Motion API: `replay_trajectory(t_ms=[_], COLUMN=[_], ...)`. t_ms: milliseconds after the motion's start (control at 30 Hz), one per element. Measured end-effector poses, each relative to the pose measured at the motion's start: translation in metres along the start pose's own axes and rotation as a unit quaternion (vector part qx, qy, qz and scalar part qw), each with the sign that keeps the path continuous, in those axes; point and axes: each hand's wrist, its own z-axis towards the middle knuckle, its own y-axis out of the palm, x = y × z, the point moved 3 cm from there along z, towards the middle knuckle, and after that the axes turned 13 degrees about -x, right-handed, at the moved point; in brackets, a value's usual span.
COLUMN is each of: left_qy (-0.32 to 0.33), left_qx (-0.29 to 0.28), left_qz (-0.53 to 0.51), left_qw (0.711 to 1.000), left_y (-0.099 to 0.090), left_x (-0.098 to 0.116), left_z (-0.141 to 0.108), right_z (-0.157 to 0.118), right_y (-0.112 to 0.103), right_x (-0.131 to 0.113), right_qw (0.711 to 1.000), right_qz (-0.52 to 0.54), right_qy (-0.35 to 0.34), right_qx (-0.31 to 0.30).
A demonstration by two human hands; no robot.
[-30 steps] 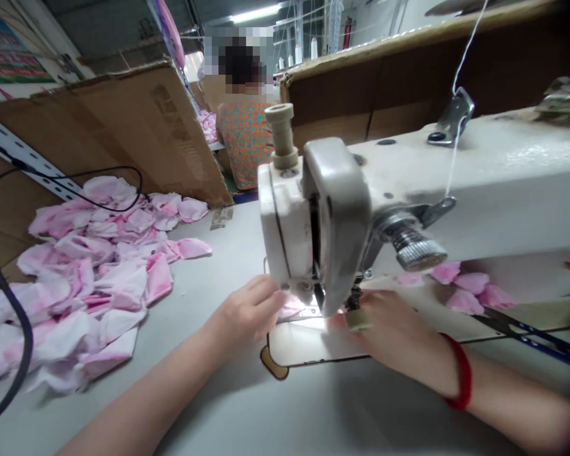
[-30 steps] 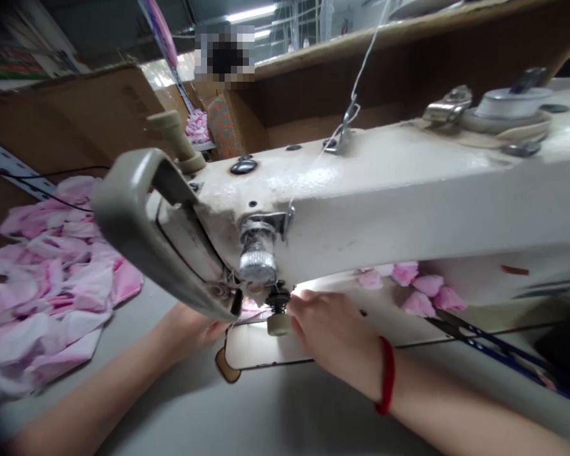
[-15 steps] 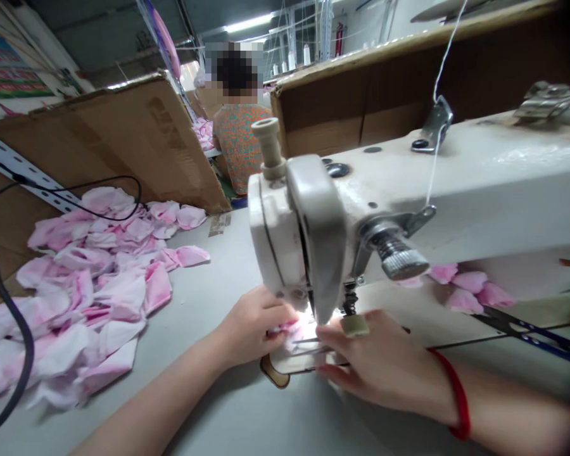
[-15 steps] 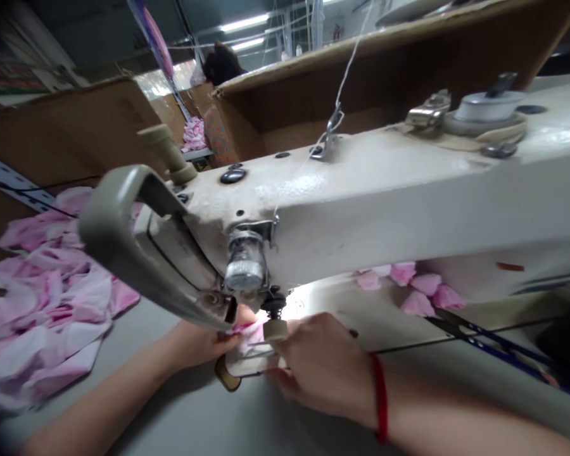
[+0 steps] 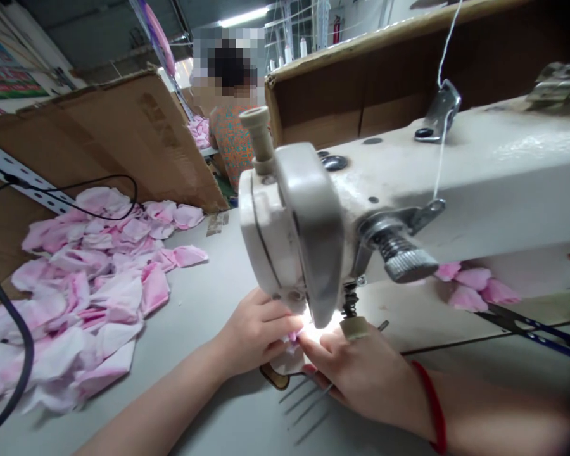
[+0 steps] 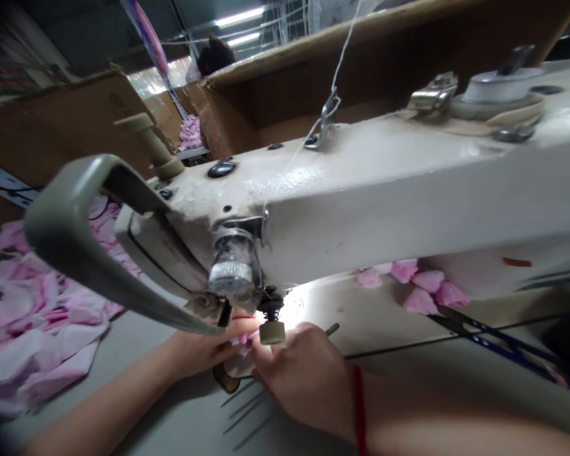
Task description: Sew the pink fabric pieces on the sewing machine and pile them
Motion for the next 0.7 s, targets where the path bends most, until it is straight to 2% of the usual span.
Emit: replay_trajectory(t_ms=[100,233,333,433,600,700], left_qy=[0.016,-0.022,-0.027,-0.031,-0.049,-0.071], left_qx=[-0.006,0.021,0.025,0.015,0.037,0.014], left_qz=[0.01,0.06,0.079,0.049,-0.03,-0.044], left_qw=[1.0,0.998,0.996,0.998,0.998,0.996], left_y=[-0.001,0.0,0.002,0.001,-0.001,0.002], left_x=[0.001,0.001,0.005,0.008,0.005,0.003], left_z=[0.001,0.0,-0.002,-0.003,-0.002,-0.001], right_z=[-0.001,-0.002,-0.003,-0.003,-0.001,0.001], right_y=[0.001,-0.001,-0.002,-0.003,-0.005,-0.005], right_x=[-0.001,-0.005,-0.006,0.002,0.022,0.013], right_qw=[1.0,1.0,1.0,1.0,0.994,0.997], right_qz=[-0.006,-0.003,0.003,0.029,0.032,0.033], right_qy=[0.0,0.01,0.007,-0.006,0.105,0.063], right_qx=[0.007,0.025,0.024,0.007,-0.005,-0.003])
